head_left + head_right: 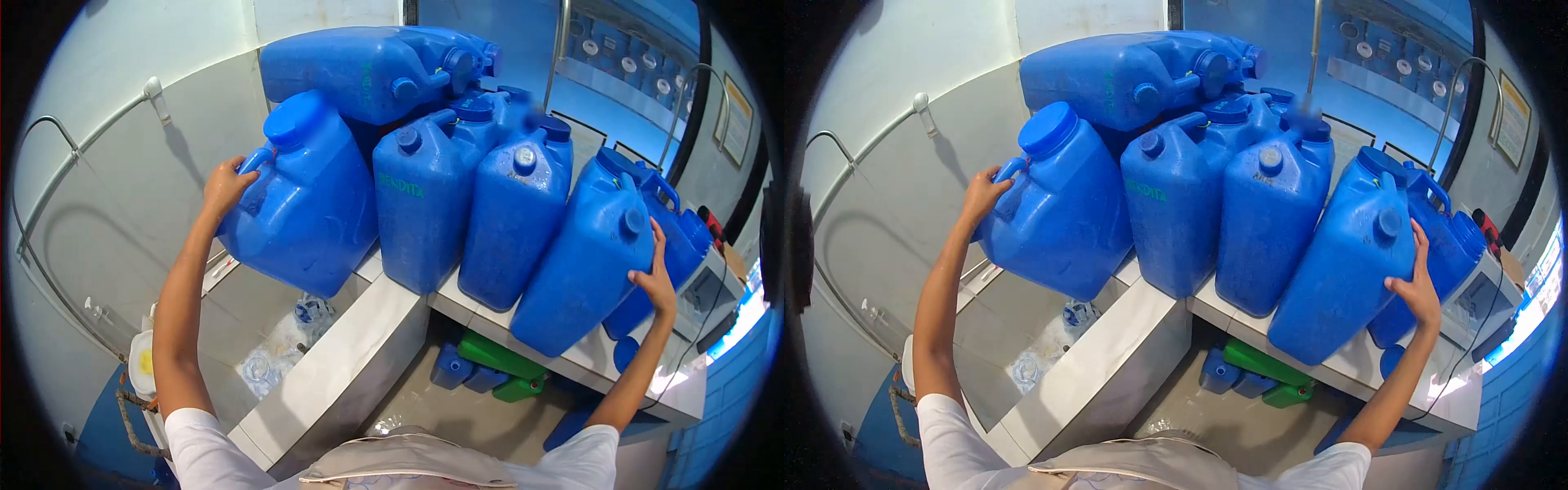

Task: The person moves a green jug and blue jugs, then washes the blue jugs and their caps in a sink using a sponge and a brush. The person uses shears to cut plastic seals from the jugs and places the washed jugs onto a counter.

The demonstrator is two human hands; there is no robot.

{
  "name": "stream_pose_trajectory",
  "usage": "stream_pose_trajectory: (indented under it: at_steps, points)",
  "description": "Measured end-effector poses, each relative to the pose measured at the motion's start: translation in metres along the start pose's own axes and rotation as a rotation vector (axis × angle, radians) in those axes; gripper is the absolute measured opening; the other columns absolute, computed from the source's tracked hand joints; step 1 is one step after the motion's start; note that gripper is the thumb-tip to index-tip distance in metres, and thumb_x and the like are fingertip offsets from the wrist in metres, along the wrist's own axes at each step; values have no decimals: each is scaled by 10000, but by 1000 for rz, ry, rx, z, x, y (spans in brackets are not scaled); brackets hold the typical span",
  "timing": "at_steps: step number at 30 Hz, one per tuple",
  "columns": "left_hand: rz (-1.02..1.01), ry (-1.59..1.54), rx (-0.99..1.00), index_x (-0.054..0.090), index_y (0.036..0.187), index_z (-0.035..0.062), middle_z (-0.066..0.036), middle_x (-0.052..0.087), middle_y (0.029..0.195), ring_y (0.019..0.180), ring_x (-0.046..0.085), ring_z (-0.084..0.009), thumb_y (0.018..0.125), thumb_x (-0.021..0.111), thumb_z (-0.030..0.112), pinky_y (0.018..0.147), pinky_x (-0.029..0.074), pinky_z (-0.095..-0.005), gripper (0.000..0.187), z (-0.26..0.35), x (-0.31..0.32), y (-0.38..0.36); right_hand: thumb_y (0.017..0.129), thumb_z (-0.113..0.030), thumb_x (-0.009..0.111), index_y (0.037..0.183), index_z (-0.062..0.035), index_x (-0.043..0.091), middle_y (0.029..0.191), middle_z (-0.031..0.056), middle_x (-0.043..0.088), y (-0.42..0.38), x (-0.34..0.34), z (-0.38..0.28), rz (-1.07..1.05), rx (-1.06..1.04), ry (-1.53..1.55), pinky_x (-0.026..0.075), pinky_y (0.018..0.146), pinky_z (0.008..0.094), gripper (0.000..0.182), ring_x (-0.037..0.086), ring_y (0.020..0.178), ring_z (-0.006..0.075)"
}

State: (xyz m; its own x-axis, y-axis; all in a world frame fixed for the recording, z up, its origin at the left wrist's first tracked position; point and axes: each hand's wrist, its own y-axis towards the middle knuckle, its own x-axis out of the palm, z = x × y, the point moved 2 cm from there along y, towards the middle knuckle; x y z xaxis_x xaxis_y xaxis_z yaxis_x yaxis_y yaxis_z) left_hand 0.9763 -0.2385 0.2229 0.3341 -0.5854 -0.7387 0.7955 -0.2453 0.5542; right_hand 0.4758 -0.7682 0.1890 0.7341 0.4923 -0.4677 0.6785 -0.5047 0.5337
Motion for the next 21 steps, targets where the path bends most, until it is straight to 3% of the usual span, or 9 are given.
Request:
stream_pose_trajectory:
  at_steps: [2,4,9,10,12,14,16,19,21]
  points:
    - [-10,-16,-5,651,1060,67,-172,669,889,806,653,-290,703,638,335,726,495,-383,447,0,0,0,538,-318,708,1431,-142,229,1464,157,218,-6,3,-20,-34,-87,-205,182,1101,416,1029,207,1360,326]
    - [-19,-26,-3,651,1062,70,-170,669,890,808,654,-286,703,638,336,725,495,-379,447,-1,-1,1,638,-282,684,1418,-147,289,1488,158,189,-12,51,-76,325,-295,-893,141,1109,458,884,179,1367,367]
    - [-40,-66,-17,646,1075,64,-163,672,910,819,655,-288,700,643,328,744,494,-374,459,-5,2,3,794,-302,625,1260,-70,496,1378,231,360,84,213,-172,421,-558,-661,188,1084,508,536,258,1310,417]
    - [-34,-67,-12,646,1075,64,-163,672,910,819,655,-288,700,643,328,744,494,-374,459,-4,2,4,810,-330,614,1293,-50,451,1383,278,319,114,246,-177,441,-606,-588,301,1032,506,582,353,1237,481]
    - [-36,-70,-25,644,1081,61,-165,672,916,826,654,-291,698,646,326,750,494,-373,466,-3,1,2,833,-364,596,1365,-54,334,1359,353,279,169,299,-192,230,-439,-239,427,921,497,670,473,1068,556]
    - [-26,-52,-17,645,1082,67,-163,672,921,833,654,-291,701,644,327,750,494,-373,462,-1,-1,0,841,-370,596,1412,-57,204,1337,409,233,208,342,-190,151,-349,-300,491,812,496,760,531,931,570]
    - [-55,-77,-34,647,1079,72,-157,673,933,838,654,-289,703,640,328,743,494,-373,455,3,-4,-2,837,-369,604,1427,-93,164,1313,433,225,226,360,-195,213,-336,-186,499,791,499,786,551,902,552]
    - [-44,-69,-6,658,1055,87,-155,672,889,810,650,-295,700,634,328,728,490,-383,430,11,-3,-1,834,-403,597,1415,-155,236,1279,412,288,249,367,-208,379,-609,-186,504,759,503,727,571,855,529]
    - [-49,-44,2,664,1043,93,-154,671,869,798,648,-300,698,633,329,723,489,-388,419,25,-1,3,833,-417,593,1405,-147,262,1260,403,320,274,363,-228,375,-624,-226,505,758,498,714,574,855,523]
